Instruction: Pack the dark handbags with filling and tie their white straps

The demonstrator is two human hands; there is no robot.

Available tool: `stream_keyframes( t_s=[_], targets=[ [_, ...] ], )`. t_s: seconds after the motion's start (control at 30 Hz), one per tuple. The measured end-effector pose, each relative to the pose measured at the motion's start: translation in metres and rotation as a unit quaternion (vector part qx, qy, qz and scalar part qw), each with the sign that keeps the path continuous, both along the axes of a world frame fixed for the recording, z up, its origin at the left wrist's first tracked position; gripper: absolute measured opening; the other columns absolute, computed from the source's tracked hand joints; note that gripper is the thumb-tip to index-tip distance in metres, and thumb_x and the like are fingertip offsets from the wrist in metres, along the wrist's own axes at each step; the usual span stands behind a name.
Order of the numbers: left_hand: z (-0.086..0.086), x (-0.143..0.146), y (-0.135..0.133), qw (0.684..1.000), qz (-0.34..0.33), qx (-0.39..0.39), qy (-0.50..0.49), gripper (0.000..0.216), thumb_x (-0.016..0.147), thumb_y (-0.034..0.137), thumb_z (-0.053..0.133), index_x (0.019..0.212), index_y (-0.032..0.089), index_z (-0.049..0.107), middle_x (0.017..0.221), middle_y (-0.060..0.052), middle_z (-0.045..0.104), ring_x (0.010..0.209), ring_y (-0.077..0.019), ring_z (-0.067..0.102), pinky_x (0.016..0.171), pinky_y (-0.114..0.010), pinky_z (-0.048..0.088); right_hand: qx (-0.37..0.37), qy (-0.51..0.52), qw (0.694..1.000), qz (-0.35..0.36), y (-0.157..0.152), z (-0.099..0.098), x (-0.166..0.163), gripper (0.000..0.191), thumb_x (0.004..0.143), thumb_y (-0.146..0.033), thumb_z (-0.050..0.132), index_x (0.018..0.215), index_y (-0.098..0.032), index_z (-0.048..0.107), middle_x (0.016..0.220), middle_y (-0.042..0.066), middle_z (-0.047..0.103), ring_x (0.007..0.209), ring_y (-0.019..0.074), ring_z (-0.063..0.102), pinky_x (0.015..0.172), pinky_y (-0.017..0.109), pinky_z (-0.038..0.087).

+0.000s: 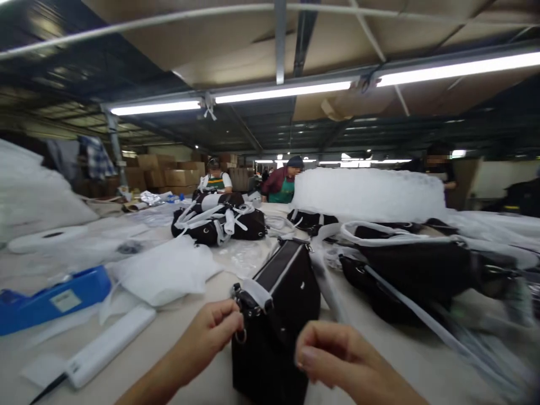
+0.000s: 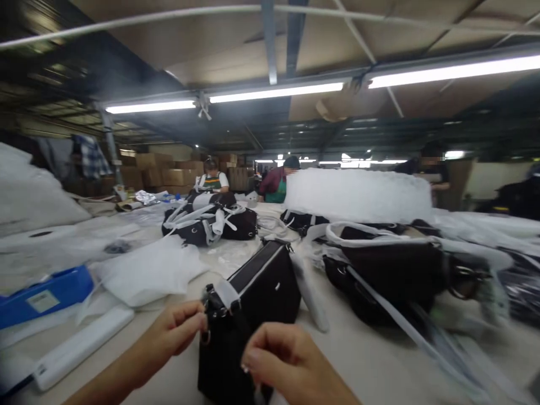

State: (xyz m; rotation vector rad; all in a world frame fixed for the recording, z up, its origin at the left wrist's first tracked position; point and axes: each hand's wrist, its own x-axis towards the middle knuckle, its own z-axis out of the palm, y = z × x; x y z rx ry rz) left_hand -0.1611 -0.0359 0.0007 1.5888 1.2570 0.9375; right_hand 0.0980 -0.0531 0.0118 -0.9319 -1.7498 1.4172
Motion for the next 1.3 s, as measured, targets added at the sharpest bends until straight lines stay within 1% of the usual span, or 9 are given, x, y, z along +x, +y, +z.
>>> stream_keyframes(
  t_s=[0.07,0.17,0.33,0.57,0.8,0.9,1.07,1.2,1.3],
  targets=[
    [-0.004,0.004,0.0,1.0,-0.002,0.014,-0.014,0.041,0.081,0.056,0.056,0.07,0.017,0.055,0.052,0.008,0.037,0.046,-0.0072,0.026,0.044,-0.023,0.018,0.014,0.011,1.0,0.016,0.011,0.003,-0.046,0.025,0.078,-0.041,0.065,0.071,-0.017,0.063,0.063,-0.001,0.056,0.06,0.012,0.048,0.057,0.023,0.038],
    [-0.009,0.003,-0.001,0.999,-0.011,0.017,-0.036,0.039,0.082,0.055,0.057,0.072,0.017,0.054,0.051,0.01,0.034,0.044,-0.0068,0.024,0.042,-0.022,0.016,0.038,-0.012,0.999,-0.025,0.024,-0.007,-0.078,0.024,0.077,-0.037,0.059,0.068,-0.015,0.061,0.06,-0.001,0.053,0.057,0.0113,0.046,0.054,0.023,0.035],
    [-0.008,-0.002,-0.001,0.997,-0.026,-0.003,-0.071,0.037,0.081,0.054,0.057,0.071,0.019,0.05,0.047,0.012,0.029,0.042,-0.0062,0.02,0.041,-0.022,0.013,0.098,-0.064,0.99,-0.086,0.033,-0.031,-0.093,0.032,0.083,-0.041,0.053,0.064,-0.016,0.06,0.059,0.0,0.054,0.058,0.0129,0.047,0.054,0.025,0.033],
    [-0.01,-0.003,-0.001,0.997,-0.028,-0.003,-0.071,0.041,0.082,0.058,0.054,0.071,0.02,0.046,0.051,0.011,0.028,0.046,-0.0072,0.02,0.043,-0.023,0.014,0.092,-0.071,0.987,-0.115,0.035,-0.041,-0.108,0.038,0.083,-0.048,0.048,0.062,-0.018,0.055,0.057,0.0,0.051,0.057,0.014,0.046,0.053,0.027,0.031],
    [0.003,-0.001,-0.011,0.982,0.014,0.137,0.132,0.037,0.092,0.047,0.044,0.069,0.018,0.049,0.068,0.001,0.051,0.066,-0.0136,0.044,0.061,-0.025,0.032,0.084,-0.071,0.984,-0.14,0.032,-0.043,-0.111,0.039,0.079,-0.05,0.05,0.057,-0.018,0.055,0.057,0.002,0.056,0.058,0.0162,0.05,0.055,0.029,0.034],
    [0.01,-0.002,-0.01,0.971,0.028,0.137,0.192,0.037,0.093,0.043,0.038,0.065,0.019,0.045,0.066,0.002,0.051,0.065,-0.0144,0.045,0.062,-0.027,0.032,0.056,-0.028,0.991,-0.114,0.035,-0.05,-0.11,0.035,0.077,-0.046,0.054,0.059,-0.016,0.06,0.061,0.004,0.062,0.06,0.0161,0.052,0.057,0.028,0.035],
    [0.028,-0.004,-0.006,0.958,0.025,0.096,0.268,0.031,0.087,0.034,0.038,0.06,0.02,0.04,0.062,0.004,0.047,0.062,-0.013,0.043,0.059,-0.026,0.029,-0.023,0.044,0.997,-0.057,0.036,-0.069,-0.115,0.022,0.077,-0.037,0.06,0.087,-0.017,0.057,0.063,0.001,0.067,0.05,0.0115,0.045,0.05,0.024,0.031],
    [0.04,-0.006,-0.003,0.956,0.012,0.008,0.294,0.022,0.076,0.03,0.042,0.057,0.019,0.046,0.057,0.003,0.047,0.058,-0.0131,0.043,0.054,-0.026,0.028,0.087,-0.004,0.986,-0.143,0.028,-0.074,-0.125,0.015,0.082,-0.033,0.058,0.082,-0.022,0.048,0.057,-0.001,0.065,0.051,0.0151,0.056,0.051,0.025,0.032],
    [0.042,-0.007,0.002,0.959,-0.008,-0.045,0.281,0.021,0.071,0.032,0.041,0.057,0.019,0.05,0.051,0.003,0.045,0.05,-0.0127,0.041,0.047,-0.025,0.027,0.211,-0.074,0.956,-0.187,0.026,-0.072,-0.131,0.013,0.088,-0.032,0.054,0.082,-0.023,0.047,0.062,0.001,0.067,0.054,0.0195,0.064,0.052,0.028,0.032]
  ],
)
